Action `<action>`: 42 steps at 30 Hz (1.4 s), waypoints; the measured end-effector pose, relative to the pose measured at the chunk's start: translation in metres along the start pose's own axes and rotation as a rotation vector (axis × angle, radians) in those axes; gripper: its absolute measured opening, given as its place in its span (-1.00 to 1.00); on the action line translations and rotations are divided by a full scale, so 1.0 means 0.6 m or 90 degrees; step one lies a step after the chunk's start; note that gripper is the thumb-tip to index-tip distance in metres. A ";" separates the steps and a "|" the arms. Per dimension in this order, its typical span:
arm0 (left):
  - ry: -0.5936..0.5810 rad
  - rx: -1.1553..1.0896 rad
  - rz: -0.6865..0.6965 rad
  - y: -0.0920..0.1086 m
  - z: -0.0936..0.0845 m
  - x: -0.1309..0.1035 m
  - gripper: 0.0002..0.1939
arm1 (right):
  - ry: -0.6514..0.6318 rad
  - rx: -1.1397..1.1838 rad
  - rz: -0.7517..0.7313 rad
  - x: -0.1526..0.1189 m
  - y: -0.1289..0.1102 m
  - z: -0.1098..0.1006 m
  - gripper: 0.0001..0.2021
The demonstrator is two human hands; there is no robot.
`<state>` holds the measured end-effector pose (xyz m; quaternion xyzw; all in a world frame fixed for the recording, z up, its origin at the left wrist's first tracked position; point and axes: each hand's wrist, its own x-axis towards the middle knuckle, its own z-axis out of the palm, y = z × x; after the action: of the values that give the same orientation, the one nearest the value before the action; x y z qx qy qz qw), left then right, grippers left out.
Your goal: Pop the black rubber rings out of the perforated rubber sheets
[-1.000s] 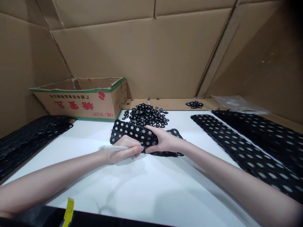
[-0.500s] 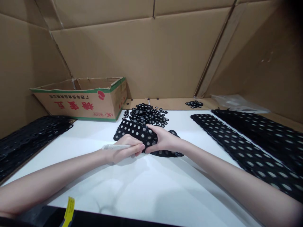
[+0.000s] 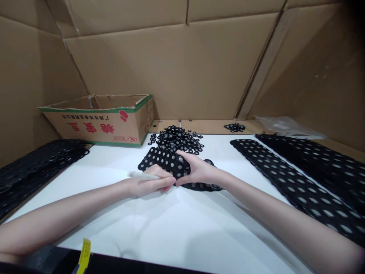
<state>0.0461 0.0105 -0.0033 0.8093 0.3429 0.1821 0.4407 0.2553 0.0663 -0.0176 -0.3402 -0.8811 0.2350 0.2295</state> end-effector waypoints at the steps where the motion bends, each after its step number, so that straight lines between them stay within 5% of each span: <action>1: 0.008 -0.032 -0.007 -0.001 0.000 0.000 -0.52 | -0.011 -0.010 0.007 0.000 -0.001 -0.004 -0.07; 8: 0.032 -0.187 -0.075 0.008 0.002 0.005 -0.53 | -0.107 -0.079 0.031 0.016 -0.004 -0.032 -0.06; 16: 0.072 -0.113 -0.044 0.007 -0.010 0.010 -0.51 | -0.186 -0.127 0.077 0.033 0.018 -0.049 -0.03; 19: 0.133 -0.074 -0.024 -0.006 -0.037 0.027 -0.49 | -0.162 -0.082 0.039 0.035 0.024 -0.046 -0.21; 22: 0.189 -0.045 0.001 -0.032 -0.057 0.049 -0.48 | -0.081 -0.036 -0.009 0.042 0.024 -0.030 -0.68; 27: 0.198 -0.015 0.030 -0.067 -0.061 0.067 -0.48 | 0.045 -0.159 0.061 0.051 0.024 0.013 -0.95; 42: 0.160 0.144 0.063 -0.058 -0.054 0.063 -0.53 | 0.114 -0.091 0.053 0.041 0.028 0.025 -0.90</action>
<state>0.0392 0.0695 -0.0150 0.8402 0.3737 0.2637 0.2913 0.2388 0.0909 -0.0331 -0.4117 -0.8568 0.1493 0.2721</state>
